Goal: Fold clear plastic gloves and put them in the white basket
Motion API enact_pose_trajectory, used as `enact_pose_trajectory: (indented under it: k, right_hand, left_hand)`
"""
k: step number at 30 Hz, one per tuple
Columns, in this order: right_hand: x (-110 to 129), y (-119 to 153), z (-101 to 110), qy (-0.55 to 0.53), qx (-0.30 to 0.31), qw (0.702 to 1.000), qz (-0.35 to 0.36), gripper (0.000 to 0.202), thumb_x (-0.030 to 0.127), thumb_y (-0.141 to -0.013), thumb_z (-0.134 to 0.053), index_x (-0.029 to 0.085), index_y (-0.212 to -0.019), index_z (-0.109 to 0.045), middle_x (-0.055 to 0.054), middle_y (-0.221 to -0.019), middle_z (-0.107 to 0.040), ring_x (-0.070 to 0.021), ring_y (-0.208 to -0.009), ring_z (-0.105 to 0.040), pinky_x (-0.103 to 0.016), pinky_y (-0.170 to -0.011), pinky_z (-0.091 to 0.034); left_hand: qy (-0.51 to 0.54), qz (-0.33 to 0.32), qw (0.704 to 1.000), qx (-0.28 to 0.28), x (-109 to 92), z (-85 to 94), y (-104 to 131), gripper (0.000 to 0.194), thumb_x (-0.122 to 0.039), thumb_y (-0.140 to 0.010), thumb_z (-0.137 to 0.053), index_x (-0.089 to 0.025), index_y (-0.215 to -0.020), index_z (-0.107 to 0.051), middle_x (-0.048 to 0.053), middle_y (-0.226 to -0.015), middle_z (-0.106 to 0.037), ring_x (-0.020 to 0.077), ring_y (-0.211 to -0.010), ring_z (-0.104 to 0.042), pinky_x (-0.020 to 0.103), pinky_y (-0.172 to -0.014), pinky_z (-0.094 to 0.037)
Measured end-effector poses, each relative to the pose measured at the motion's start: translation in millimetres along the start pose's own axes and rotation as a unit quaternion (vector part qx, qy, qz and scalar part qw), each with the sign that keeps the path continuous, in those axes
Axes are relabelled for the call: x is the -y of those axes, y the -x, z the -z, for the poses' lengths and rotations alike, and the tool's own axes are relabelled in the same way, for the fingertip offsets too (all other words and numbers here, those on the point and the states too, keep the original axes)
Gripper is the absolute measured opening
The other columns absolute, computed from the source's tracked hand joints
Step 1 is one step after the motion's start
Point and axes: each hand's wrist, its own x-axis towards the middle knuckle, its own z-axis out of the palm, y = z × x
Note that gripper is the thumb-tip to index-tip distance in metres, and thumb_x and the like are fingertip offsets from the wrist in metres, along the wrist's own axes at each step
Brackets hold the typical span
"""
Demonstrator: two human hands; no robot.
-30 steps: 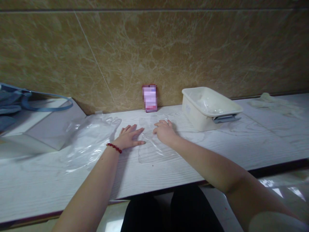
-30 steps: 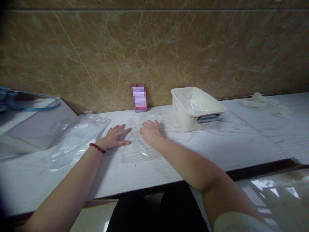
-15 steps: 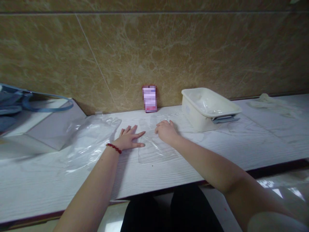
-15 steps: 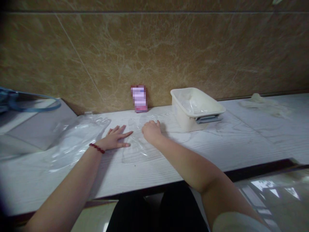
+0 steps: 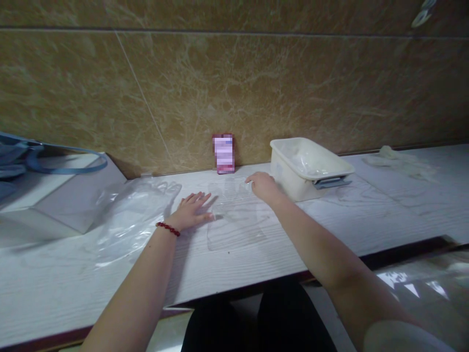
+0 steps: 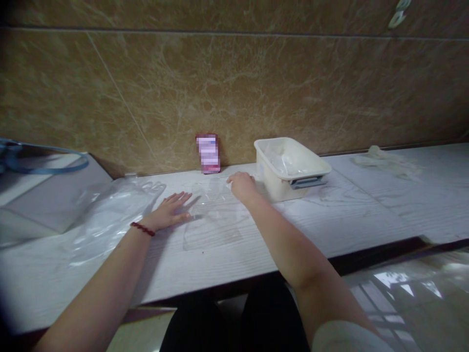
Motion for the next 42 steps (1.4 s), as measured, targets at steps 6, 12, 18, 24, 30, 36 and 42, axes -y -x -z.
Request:
enact_pose_trajectory:
  k: [6, 12, 18, 24, 30, 36, 42]
  right_hand:
    - [-47.2, -17.5, 0.1, 0.038, 0.096, 0.986, -0.134, 0.034, 0.031, -0.079, -0.042, 0.013, -0.097, -0.063, -0.015, -0.1, -0.061, -0.0205, -0.093, -0.056, -0.026, -0.076, -0.04]
    - [-34.3, -11.4, -0.7, 0.022, 0.148, 0.982, -0.111, 0.032, 0.035, -0.069, -0.054, 0.014, -0.091, -0.065, -0.012, -0.097, -0.063, -0.0197, -0.085, -0.058, -0.024, -0.068, -0.042]
    - [-22.0, -6.9, 8.8, 0.001, 0.154, 0.985, -0.079, 0.021, 0.017, -0.071, -0.047, 0.011, -0.079, -0.066, -0.011, -0.081, -0.066, -0.0165, -0.074, -0.059, -0.021, -0.061, -0.04]
    - [-28.3, -8.1, 7.4, -0.007, 0.13, 0.985, -0.117, 0.038, 0.03, -0.074, -0.049, 0.01, -0.105, -0.056, -0.015, -0.104, -0.059, -0.02, -0.091, -0.056, -0.024, -0.07, -0.042]
    - [-30.2, -9.9, -3.5, -0.008, 0.162, 0.978, -0.128, 0.03, 0.024, -0.074, -0.05, 0.009, -0.097, -0.061, -0.018, -0.105, -0.059, -0.0232, -0.096, -0.056, -0.027, -0.076, -0.042]
    - [-23.2, -11.5, -1.6, -0.045, 0.14, 0.985, -0.095, 0.023, 0.02, -0.075, -0.047, 0.012, -0.09, -0.062, -0.015, -0.097, -0.063, -0.0202, -0.089, -0.059, -0.023, -0.069, -0.043]
    - [-15.8, -9.7, -4.7, -0.189, 0.166, 0.964, -0.088, 0.031, 0.036, -0.083, -0.038, 0.014, -0.094, -0.056, -0.008, -0.078, -0.067, -0.0115, -0.059, -0.06, -0.019, -0.051, -0.043]
  left_hand:
    - [0.037, -0.047, 0.996, -0.059, -1.5, -1.0, -0.6, 0.063, -0.058, -0.077, -0.034, -0.023, -0.129, -0.033, 0.008, -0.135, -0.034, 0.0255, -0.126, -0.022, 0.044, -0.102, -0.017]
    - [0.093, -0.077, 0.986, -0.117, -6.7, -1.3, 2.1, 0.05, -0.049, -0.078, -0.038, -0.024, -0.121, -0.044, 0.008, -0.126, -0.045, 0.0243, -0.118, -0.036, 0.042, -0.099, -0.026]
    - [0.115, -0.11, 0.975, -0.155, -13.4, 1.8, 2.4, 0.044, -0.044, -0.079, -0.041, -0.018, -0.113, -0.051, 0.01, -0.116, -0.053, 0.023, -0.109, -0.046, 0.04, -0.096, -0.034]
    - [0.093, -0.115, 0.973, -0.176, -35.3, 9.0, 4.4, 0.04, -0.043, -0.079, -0.04, -0.018, -0.107, -0.055, 0.008, -0.107, -0.058, 0.0208, -0.101, -0.051, 0.036, -0.09, -0.039]
    - [0.068, -0.133, 0.979, -0.137, -51.3, 4.6, 0.8, 0.039, -0.041, -0.08, -0.037, -0.017, -0.103, -0.057, 0.007, -0.1, -0.061, 0.0181, -0.095, -0.053, 0.032, -0.087, -0.04]
    - [0.106, -0.068, 0.977, -0.17, -61.3, 5.3, 0.6, 0.034, -0.038, -0.079, -0.037, -0.018, -0.096, -0.059, 0.005, -0.097, -0.061, 0.0179, -0.092, -0.054, 0.031, -0.084, -0.041]
    - [0.245, 0.01, 0.959, -0.145, -88.4, 3.2, -18.6, 0.035, -0.038, -0.077, -0.04, -0.015, -0.102, -0.052, 0.005, -0.083, -0.062, 0.0136, -0.071, -0.057, 0.027, -0.067, -0.046]
